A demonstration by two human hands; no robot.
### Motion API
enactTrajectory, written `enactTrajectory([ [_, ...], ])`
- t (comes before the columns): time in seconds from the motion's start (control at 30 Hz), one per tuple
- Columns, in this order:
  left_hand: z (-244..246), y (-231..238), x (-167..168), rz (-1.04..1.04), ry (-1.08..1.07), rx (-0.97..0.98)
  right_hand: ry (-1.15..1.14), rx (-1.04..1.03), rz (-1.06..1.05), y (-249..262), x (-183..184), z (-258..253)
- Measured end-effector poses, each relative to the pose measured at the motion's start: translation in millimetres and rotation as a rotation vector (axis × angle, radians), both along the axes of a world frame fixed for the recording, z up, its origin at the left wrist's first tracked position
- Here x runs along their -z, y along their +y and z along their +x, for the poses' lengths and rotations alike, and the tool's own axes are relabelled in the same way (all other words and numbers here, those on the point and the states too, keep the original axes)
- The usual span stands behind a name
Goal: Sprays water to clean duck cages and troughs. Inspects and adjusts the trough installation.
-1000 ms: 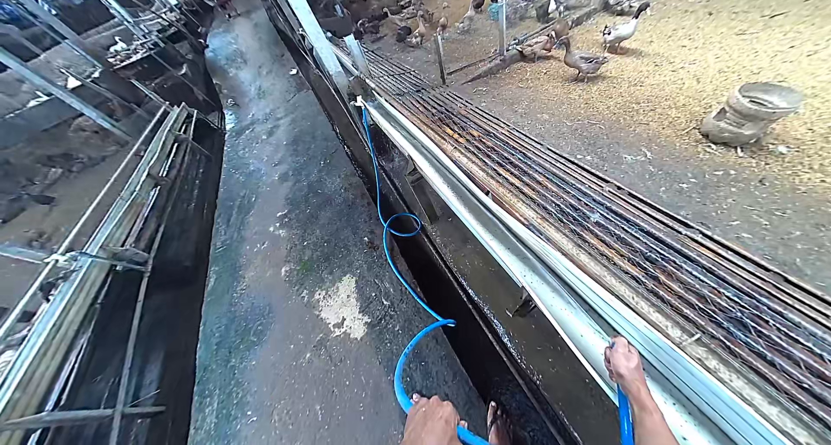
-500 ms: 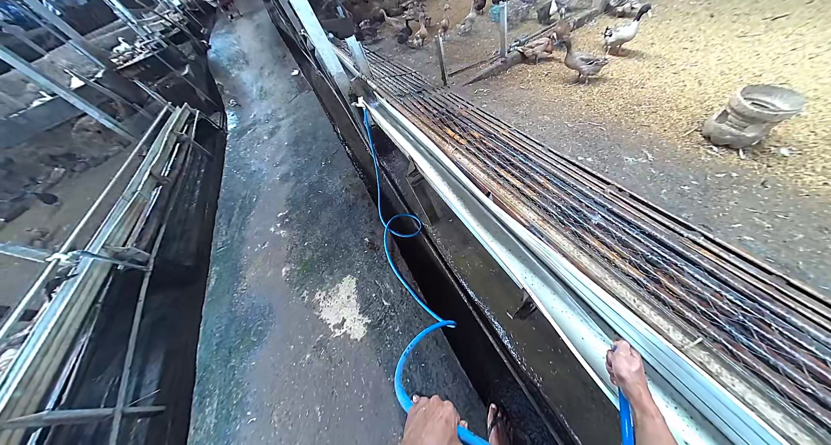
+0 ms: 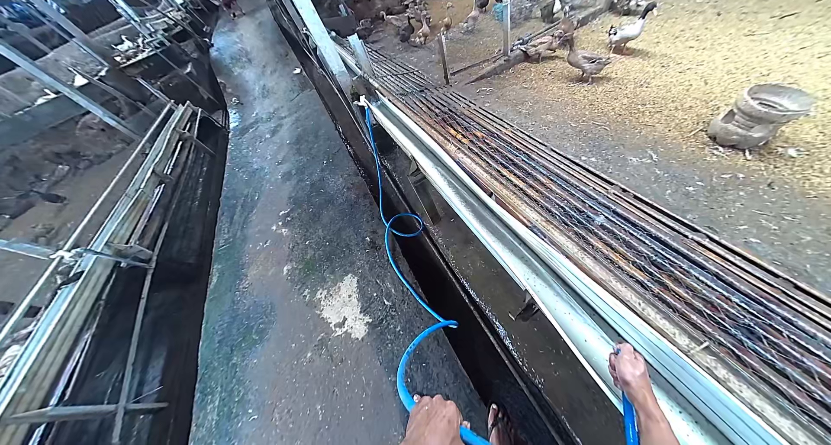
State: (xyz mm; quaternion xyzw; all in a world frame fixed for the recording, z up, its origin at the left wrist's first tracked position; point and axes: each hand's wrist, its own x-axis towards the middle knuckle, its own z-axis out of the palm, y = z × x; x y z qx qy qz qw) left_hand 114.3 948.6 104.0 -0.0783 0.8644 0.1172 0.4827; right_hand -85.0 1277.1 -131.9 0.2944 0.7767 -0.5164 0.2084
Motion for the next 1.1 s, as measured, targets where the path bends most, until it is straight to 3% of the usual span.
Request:
enactTrajectory([
  [0.43, -2.7, -4.6, -3.3, 0.005, -0.002, -0.021, -0.029, 0.006, 0.044, -0.1, -3.7, -1.4],
  [0.63, -1.3, -26.6, 3.5, 0.001, 0.013, -0.038, -0.015, -0.053, 0.187, -12.1, -21.1, -18.6],
  [0.73, 3.0, -58.7, 17.0, 0.021, 0.088, -0.084, 0.025, -0.158, 0.193, -31.8, -47.8, -38.2],
  [0.8, 12.8, -87.7, 31.1, 0.046, 0.197, -0.133, 0.023, -0.235, 0.095, -54.3, -74.2, -51.5],
  [0.9, 27.3, -142.3, 58.1, 0.116, 0.434, -0.229, -0.042, -0.119, -0.374, -109.4, -115.3, -77.6],
  [0.97, 38.5, -182.8, 78.2, 0.187, 0.589, -0.298, -0.048, -0.151, -0.579, -153.3, -144.8, -91.1],
  [1.1, 41.9, -265.6, 108.1, 0.291, 0.758, -0.478, 0.072, -0.367, -0.595, -252.2, -182.2, -111.5],
])
